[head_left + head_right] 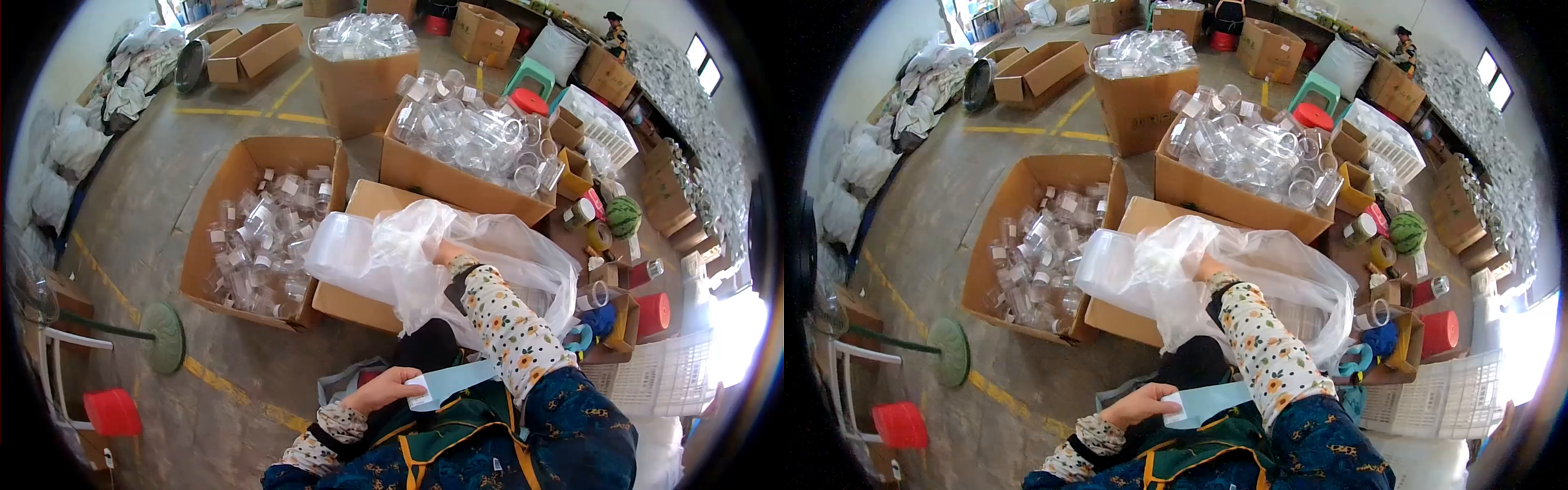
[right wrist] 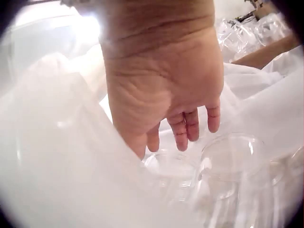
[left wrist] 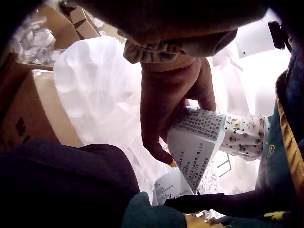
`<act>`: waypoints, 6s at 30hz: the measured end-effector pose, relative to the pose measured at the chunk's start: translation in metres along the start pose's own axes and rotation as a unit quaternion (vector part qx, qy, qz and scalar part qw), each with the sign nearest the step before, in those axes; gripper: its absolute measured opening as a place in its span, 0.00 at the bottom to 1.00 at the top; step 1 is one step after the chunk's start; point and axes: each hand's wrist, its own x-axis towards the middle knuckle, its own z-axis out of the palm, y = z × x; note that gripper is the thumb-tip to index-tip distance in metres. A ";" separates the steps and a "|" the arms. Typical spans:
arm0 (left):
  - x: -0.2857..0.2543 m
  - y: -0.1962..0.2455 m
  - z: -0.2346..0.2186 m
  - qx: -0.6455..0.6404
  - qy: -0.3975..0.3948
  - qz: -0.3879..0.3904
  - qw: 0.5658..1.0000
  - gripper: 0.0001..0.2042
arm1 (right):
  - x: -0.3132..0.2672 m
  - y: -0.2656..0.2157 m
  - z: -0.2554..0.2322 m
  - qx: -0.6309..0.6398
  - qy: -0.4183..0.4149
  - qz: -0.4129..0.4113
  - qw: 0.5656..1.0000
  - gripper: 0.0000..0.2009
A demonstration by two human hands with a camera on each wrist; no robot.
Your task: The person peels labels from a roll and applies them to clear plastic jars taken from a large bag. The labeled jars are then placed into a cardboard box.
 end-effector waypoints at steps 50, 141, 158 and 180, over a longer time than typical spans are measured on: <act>0.032 0.066 0.091 0.123 -0.093 0.045 0.987 0.09 | -0.292 -0.131 -0.180 0.173 -0.099 -0.214 0.956 0.23; 0.024 0.016 0.026 0.010 -0.031 -0.041 0.999 0.12 | -0.199 0.098 -0.175 -0.191 -0.153 0.031 0.969 0.09; 0.025 0.007 0.003 0.014 -0.024 -0.034 0.999 0.14 | -0.169 0.143 -0.150 -0.220 -0.165 0.016 0.961 0.39; -0.002 -0.010 -0.007 0.081 0.001 0.035 0.996 0.14 | -0.060 -0.177 -0.230 0.336 -0.122 -0.098 0.929 0.11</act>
